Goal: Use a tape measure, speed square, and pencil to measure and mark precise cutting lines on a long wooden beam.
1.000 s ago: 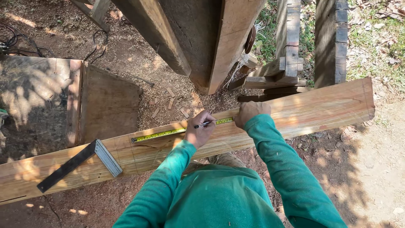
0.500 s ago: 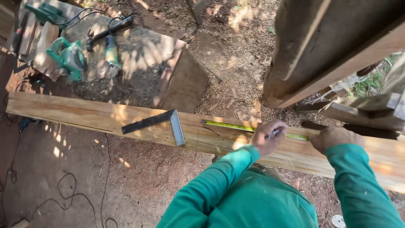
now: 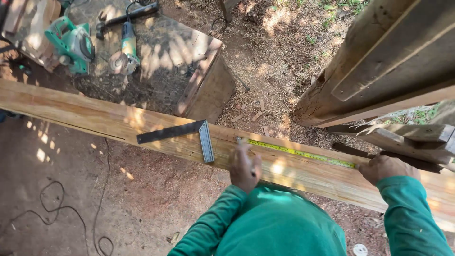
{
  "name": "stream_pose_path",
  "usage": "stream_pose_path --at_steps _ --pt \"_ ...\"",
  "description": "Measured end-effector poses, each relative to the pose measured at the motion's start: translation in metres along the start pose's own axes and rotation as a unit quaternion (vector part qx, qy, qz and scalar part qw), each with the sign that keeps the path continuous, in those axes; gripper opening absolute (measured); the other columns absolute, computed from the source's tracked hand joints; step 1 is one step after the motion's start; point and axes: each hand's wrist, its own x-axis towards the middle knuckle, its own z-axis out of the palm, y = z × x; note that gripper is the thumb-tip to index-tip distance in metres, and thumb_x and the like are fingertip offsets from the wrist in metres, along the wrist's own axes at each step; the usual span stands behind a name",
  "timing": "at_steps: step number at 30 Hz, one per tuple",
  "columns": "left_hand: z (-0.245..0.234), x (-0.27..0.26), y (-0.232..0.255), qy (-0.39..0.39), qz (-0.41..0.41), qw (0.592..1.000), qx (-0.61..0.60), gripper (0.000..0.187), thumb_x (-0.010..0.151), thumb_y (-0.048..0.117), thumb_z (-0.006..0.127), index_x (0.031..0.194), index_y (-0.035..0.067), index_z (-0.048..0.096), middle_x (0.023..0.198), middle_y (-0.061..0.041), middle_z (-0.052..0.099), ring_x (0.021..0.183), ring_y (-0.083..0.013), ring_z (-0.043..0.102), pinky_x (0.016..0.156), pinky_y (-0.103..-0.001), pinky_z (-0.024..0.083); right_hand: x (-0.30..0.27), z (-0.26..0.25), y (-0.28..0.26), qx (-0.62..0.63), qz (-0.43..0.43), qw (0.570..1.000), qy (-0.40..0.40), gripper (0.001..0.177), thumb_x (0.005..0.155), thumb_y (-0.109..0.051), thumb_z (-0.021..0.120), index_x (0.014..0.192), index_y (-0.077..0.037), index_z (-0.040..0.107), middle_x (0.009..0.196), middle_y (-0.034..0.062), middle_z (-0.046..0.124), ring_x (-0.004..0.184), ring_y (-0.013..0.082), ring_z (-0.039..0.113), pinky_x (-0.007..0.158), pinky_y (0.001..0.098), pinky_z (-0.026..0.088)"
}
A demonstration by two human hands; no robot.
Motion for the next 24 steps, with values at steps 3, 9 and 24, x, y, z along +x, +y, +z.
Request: stream_pose_path --at_steps 3,9,24 --pt "-0.021 0.019 -0.010 0.028 -0.238 0.961 -0.140 0.037 0.091 0.014 0.058 0.125 0.010 0.044 0.137 -0.018 0.057 0.075 -0.0190 0.059 0.053 -0.032 0.055 0.001 0.001 0.000 0.007 -0.005 1.000 -0.025 0.060 0.090 -0.079 0.044 0.124 -0.043 0.079 0.131 -0.0166 0.077 0.121 0.0173 0.075 0.106 0.0375 0.059" --pt "-0.021 0.026 -0.030 0.045 -0.157 0.963 -0.216 0.037 0.086 0.000 0.057 0.120 0.006 0.046 0.122 -0.015 0.062 0.110 -0.0291 0.066 0.101 -0.042 0.053 0.012 0.011 0.001 -0.030 0.004 0.999 -0.010 0.061 0.086 -0.083 0.044 0.117 -0.047 0.081 0.123 -0.0172 0.081 0.111 0.0175 0.079 0.097 0.0350 0.063" --pt "-0.023 0.020 -0.034 0.057 -0.129 0.969 -0.203 0.042 0.085 -0.001 0.063 0.124 0.007 0.048 0.129 -0.013 0.064 0.091 -0.0191 0.064 0.076 -0.030 0.053 0.010 0.026 0.004 0.043 0.017 0.998 0.037 0.055 0.086 -0.075 0.055 0.112 -0.037 0.084 0.109 -0.0049 0.086 0.097 0.0261 0.081 0.091 0.0388 0.062"
